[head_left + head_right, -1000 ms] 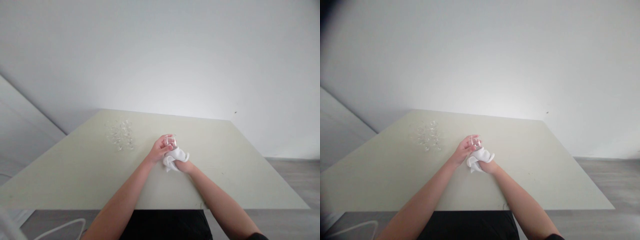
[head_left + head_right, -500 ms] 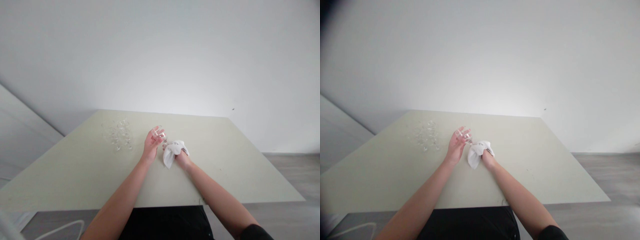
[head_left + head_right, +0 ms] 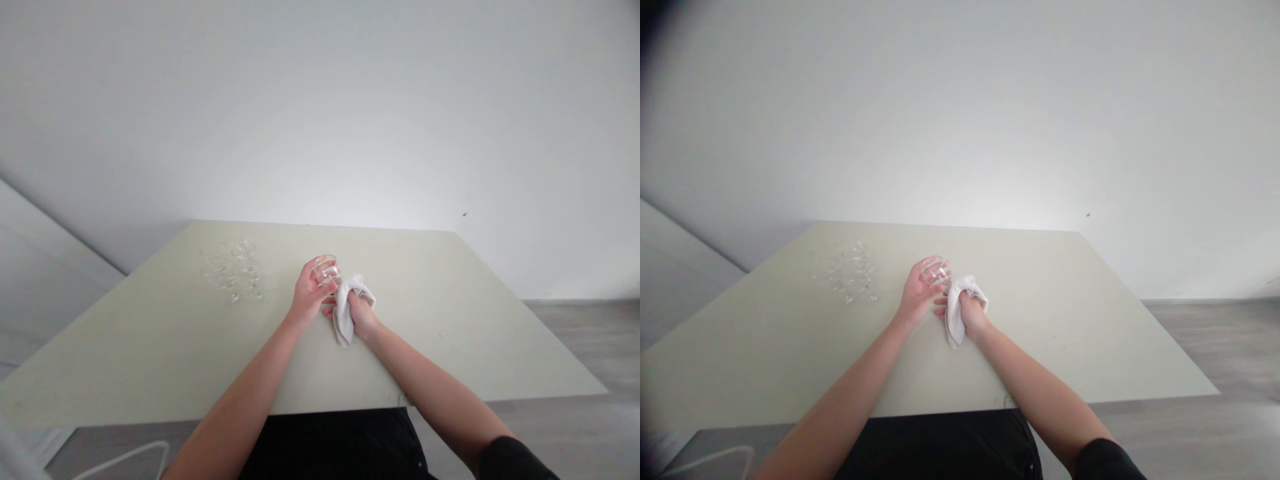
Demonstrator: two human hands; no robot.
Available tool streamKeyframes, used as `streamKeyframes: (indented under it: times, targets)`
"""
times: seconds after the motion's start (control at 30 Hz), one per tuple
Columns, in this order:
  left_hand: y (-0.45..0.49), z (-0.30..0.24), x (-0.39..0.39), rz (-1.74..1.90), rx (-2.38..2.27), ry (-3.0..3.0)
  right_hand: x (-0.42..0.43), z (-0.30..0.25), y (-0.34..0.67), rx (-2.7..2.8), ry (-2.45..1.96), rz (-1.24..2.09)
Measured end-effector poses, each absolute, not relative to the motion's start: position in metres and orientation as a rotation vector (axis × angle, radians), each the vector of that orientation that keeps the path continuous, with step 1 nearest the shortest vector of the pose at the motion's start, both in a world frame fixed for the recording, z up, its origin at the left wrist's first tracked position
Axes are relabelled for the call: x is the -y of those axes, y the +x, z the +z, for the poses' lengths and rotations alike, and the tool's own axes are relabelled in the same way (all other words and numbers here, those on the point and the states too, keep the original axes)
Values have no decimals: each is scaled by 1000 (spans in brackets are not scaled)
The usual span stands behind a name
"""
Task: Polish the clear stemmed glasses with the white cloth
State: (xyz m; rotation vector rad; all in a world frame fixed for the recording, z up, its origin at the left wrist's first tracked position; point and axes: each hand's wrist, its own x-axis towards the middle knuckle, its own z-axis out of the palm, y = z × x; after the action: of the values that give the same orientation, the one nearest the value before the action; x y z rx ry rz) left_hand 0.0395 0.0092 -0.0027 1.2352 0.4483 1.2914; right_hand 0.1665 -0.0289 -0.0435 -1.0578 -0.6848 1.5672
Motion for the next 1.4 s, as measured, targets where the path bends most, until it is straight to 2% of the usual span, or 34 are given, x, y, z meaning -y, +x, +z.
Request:
streamKeyframes:
  times: [0.17, 0.43, 0.53, 0.73, 1.0, 1.4]
  targets:
    - [44, -1, 0, 1248, -404, 1365, 26, -41, 171, 746, -1099, 1428]
    - [46, 11, 2, 1293, -424, 1450, 28, -33, 173, 802, -1090, 1546]
    - [51, 20, -12, 1310, -436, 1444, 32, -33, 179, 960, -1097, 1689]
    - [90, 31, -50, 1243, -448, 1362, 48, -31, 177, 1444, -857, 2292]
    - [141, 17, -71, 1096, -630, 1446, 54, -25, 174, 1372, -948, 2191]
    - [151, 6, -79, 1089, -715, 1484, 52, -26, 175, 1427, -927, 2145]
